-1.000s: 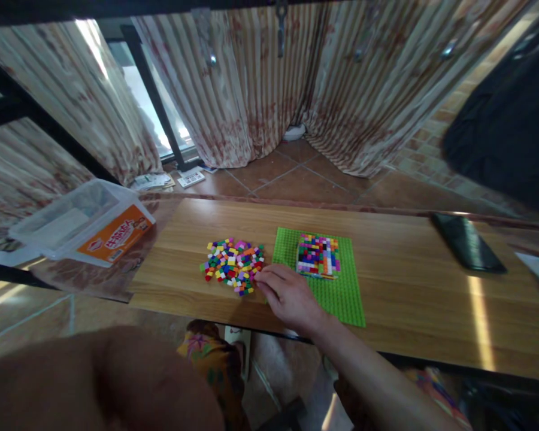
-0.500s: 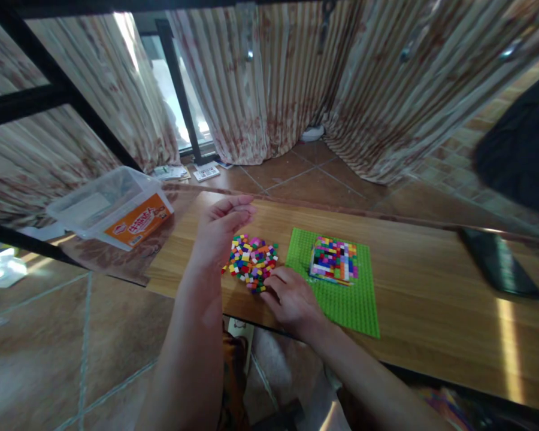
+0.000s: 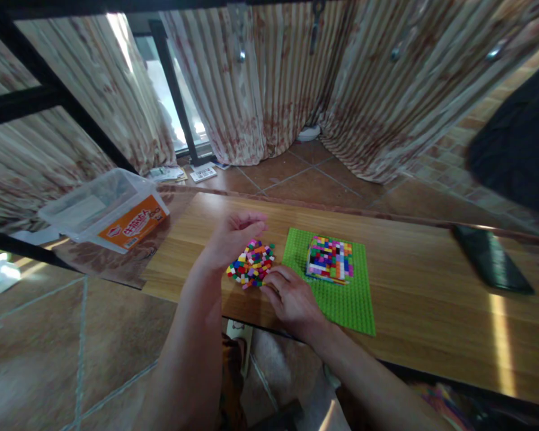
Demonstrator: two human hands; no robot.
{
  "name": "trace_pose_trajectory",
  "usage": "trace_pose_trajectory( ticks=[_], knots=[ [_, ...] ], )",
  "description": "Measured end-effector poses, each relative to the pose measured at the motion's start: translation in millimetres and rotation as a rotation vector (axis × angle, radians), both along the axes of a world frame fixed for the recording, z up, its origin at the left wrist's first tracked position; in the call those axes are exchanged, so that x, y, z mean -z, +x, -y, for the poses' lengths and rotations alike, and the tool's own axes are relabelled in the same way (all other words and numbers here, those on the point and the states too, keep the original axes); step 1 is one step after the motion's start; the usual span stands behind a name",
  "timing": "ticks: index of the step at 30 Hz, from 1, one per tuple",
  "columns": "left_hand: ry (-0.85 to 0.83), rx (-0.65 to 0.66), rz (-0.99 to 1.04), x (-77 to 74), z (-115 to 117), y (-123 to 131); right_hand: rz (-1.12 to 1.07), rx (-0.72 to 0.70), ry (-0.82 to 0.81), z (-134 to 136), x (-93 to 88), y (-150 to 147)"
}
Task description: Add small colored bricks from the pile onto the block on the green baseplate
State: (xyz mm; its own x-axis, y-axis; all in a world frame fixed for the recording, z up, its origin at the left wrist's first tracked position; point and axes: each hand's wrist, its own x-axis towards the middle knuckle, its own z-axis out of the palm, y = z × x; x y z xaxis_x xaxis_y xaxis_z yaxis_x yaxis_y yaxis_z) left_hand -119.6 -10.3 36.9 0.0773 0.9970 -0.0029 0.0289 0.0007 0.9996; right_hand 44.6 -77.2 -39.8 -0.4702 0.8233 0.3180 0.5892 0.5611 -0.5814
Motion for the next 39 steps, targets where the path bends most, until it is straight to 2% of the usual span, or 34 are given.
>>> trace_pose_trajectory(
  ticks=[5,7,9,14,19,23,31,35,39],
  knots=[
    [0.022,0.383,-0.205,3.0,3.6,6.1,-0.215,0.168,0.027,-2.7,-20.7,22.9],
    [0.044,0.477,-0.234,4.1,4.2,14.1,-0.259,0.238,0.020,-6.7,-28.7,33.4],
    [0.066,0.518,-0.218,5.0,4.5,24.7,-0.285,0.303,0.010,-11.1,-34.3,42.7],
    [0.159,0.422,-0.265,10.4,4.7,51.0,-0.348,0.389,-0.033,-18.4,-38.2,56.6],
    [0.216,0.379,-0.248,21.7,5.0,65.2,-0.419,0.406,-0.045,-23.0,-37.6,64.1],
    [0.266,0.305,-0.346,21.2,8.9,73.4,-0.427,0.396,-0.053,-25.3,-36.1,69.7],
    [0.393,0.210,-0.559,17.7,14.9,82.4,-0.451,0.402,-0.059,-27.7,-32.5,73.1],
    [0.409,0.166,-0.621,20.7,15.2,83.0,-0.452,0.415,-0.052,-27.6,-32.7,71.6],
    [0.395,0.179,-0.624,22.1,13.6,81.1,-0.427,0.425,-0.016,-28.2,-35.2,75.4]
  ],
)
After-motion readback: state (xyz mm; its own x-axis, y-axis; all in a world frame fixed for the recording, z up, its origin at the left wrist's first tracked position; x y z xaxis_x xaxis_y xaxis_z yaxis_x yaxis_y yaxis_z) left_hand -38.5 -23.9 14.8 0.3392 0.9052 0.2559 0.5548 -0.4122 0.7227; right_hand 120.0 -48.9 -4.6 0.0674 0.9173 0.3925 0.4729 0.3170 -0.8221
